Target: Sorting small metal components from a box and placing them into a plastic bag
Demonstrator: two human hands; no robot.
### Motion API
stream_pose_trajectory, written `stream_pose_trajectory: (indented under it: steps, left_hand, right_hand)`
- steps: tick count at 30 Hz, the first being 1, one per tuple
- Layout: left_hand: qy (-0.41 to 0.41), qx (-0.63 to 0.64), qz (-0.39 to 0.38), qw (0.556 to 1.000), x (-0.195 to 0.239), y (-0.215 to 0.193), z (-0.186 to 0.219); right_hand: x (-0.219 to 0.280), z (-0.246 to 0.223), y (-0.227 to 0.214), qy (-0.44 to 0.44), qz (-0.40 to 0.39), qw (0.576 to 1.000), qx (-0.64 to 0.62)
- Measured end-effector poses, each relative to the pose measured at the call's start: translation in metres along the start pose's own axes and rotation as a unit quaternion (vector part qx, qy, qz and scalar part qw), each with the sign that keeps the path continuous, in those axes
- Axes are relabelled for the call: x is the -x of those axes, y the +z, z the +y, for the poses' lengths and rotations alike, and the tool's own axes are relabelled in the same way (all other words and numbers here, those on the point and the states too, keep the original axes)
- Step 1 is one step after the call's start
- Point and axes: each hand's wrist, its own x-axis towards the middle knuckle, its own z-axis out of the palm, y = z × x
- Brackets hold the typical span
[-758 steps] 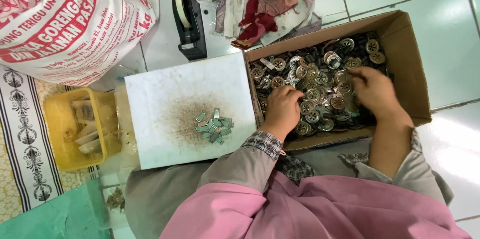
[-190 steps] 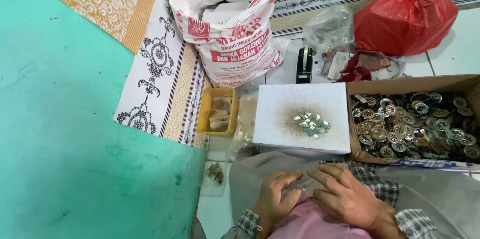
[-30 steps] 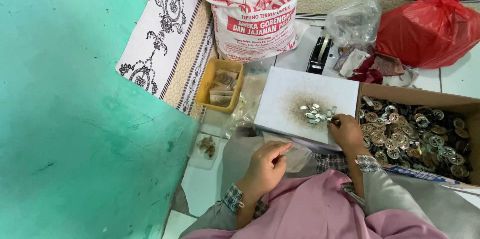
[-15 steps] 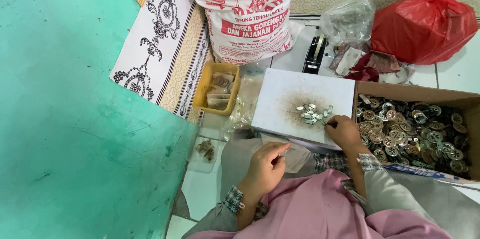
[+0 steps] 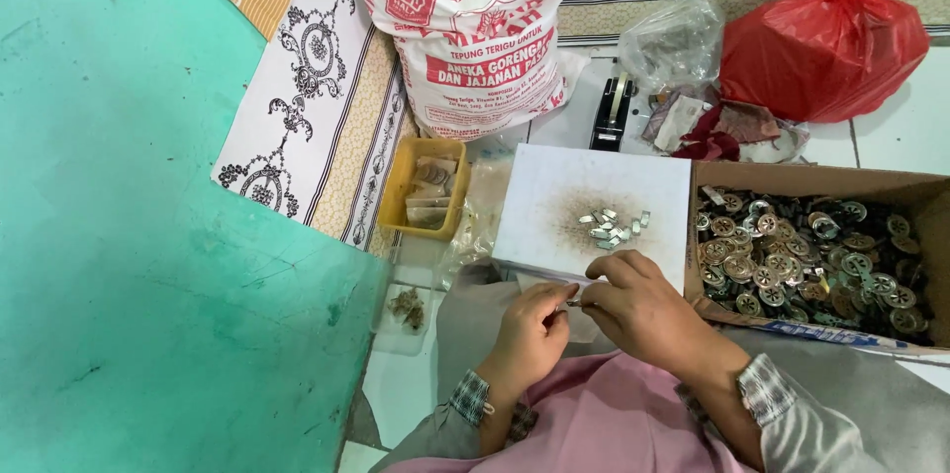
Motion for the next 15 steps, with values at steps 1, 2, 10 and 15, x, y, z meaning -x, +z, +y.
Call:
stream_pose_trajectory:
  steps: [1,2,10,15]
  left_hand:
    - [0.002,-0.001,-0.002,1.0,0.002,0.0,-0.002]
    - [-0.004,-0.007,-0.001,1.0,0.003,0.0,-0.004]
    - [-0.05,0.013,-0.023,0.998,0.002,-0.011,-0.008]
    - [0.004,0.027,0.044,0.999,-0.007,-0.033,0.015]
  right_hand:
    - [0.001,0.001,0.003,0.001,0.003,1.0,0.0]
    - [0.001,0.003,0.006,-0.002,-0.002,1.0,0.003]
    - [0.016,0.085,0.034,0.112,0.062,0.973,-0.19]
    - [0.031,0.19,0.068,0.423,0.074,0.893,-0.133]
